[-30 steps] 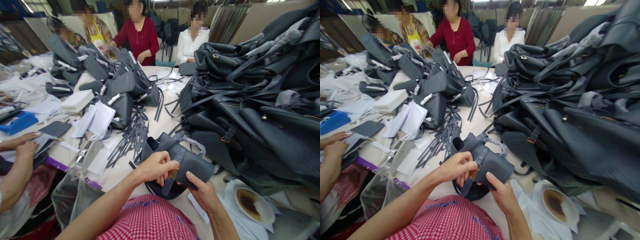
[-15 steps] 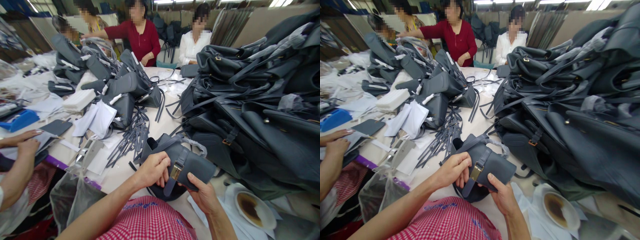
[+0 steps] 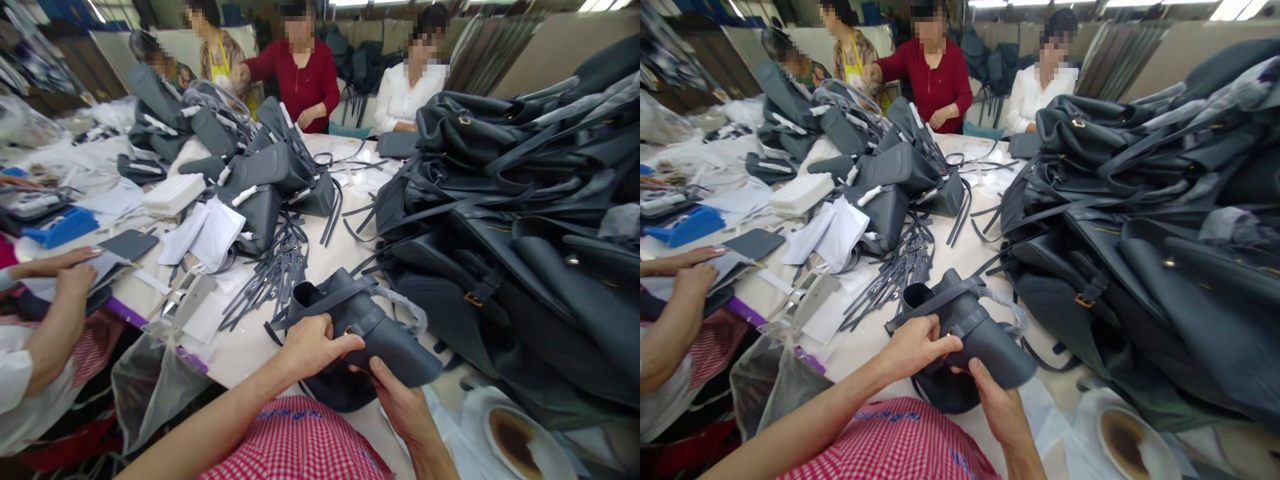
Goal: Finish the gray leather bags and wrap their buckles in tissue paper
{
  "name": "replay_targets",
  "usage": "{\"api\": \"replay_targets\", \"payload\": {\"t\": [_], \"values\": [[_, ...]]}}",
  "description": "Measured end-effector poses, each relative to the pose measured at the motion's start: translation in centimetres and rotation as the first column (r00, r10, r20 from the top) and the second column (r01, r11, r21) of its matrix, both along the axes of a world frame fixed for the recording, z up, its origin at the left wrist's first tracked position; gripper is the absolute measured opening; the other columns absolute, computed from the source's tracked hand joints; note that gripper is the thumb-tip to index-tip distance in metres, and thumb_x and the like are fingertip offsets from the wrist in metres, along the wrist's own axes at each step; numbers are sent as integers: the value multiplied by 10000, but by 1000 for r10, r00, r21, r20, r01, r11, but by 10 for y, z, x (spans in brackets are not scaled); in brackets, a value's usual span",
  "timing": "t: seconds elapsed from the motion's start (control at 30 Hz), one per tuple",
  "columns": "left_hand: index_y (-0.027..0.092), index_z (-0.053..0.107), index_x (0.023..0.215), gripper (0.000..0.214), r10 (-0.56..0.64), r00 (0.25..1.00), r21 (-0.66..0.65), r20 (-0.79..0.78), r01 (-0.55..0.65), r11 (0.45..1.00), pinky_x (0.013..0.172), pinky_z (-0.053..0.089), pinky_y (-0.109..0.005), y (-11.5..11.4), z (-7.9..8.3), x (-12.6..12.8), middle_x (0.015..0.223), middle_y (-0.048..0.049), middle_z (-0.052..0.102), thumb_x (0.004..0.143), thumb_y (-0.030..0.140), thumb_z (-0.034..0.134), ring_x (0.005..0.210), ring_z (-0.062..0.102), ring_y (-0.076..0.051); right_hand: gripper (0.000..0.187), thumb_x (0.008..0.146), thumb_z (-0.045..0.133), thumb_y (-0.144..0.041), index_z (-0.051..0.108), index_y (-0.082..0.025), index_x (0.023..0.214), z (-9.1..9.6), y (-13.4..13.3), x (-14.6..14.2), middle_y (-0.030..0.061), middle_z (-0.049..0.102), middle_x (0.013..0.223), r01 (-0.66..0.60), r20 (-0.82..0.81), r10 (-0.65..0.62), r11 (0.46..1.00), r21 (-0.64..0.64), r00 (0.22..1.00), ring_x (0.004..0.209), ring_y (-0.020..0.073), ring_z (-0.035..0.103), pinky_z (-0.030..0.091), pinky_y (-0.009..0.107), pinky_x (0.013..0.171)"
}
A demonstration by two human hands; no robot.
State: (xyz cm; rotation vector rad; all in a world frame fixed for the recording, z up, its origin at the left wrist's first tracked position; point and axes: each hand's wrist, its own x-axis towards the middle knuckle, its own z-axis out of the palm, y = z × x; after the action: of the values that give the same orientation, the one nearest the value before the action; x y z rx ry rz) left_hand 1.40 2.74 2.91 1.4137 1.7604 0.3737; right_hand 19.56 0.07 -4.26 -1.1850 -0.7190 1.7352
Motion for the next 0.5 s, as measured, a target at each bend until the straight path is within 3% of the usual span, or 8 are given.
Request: {"api": "replay_targets", "payload": {"t": [0.07, 0.17, 0.27, 0.4, 0.5], "values": [[181, 588, 660, 511, 31, 982, -157, 187, -1, 988, 535, 362, -264, -1, -6, -3, 599, -23, 646, 686, 691, 586, 587, 596, -188, 308, 687, 792, -447, 771, -189, 852, -5, 2, 2, 89, 770, 840, -51, 13, 51, 999, 13, 999, 782, 261, 706, 540, 435, 866], [166, 596, 663, 420, 126, 876, -307, 466, 27, 951, 512, 410, -253, -1, -14, -4, 562, -21, 644, 694, 583, 626, 523, 597, -165, 283, 700, 780, -449, 774, -194, 824, -11, 6, 9, 91, 770, 850, -111, 43, 110, 993, 36, 993, 815, 267, 703, 514, 444, 908], [159, 576, 644, 342, 196, 800, -319, 566, -7, 948, 476, 402, -228, -1, -17, 0, 528, -7, 633, 698, 489, 646, 442, 541, -117, 283, 704, 773, -460, 776, -196, 807, -13, 9, 14, 91, 769, 840, -146, 57, 143, 989, 40, 988, 824, 270, 700, 508, 445, 916], [163, 532, 646, 309, 205, 753, -294, 625, -16, 956, 426, 353, -200, -3, -18, 6, 467, 14, 603, 735, 445, 618, 365, 453, -74, 274, 715, 764, -457, 771, -190, 779, -5, 9, 10, 83, 764, 791, -116, 51, 114, 993, 38, 992, 802, 258, 695, 533, 422, 865], [153, 533, 667, 314, 200, 721, -265, 663, -23, 964, 411, 358, -195, -5, -20, 9, 489, 10, 608, 739, 448, 613, 374, 475, -77, 259, 707, 774, -441, 768, -184, 741, 4, 8, 4, 77, 759, 757, -76, -1, 76, 997, 22, 997, 758, 246, 694, 558, 411, 812]]}}
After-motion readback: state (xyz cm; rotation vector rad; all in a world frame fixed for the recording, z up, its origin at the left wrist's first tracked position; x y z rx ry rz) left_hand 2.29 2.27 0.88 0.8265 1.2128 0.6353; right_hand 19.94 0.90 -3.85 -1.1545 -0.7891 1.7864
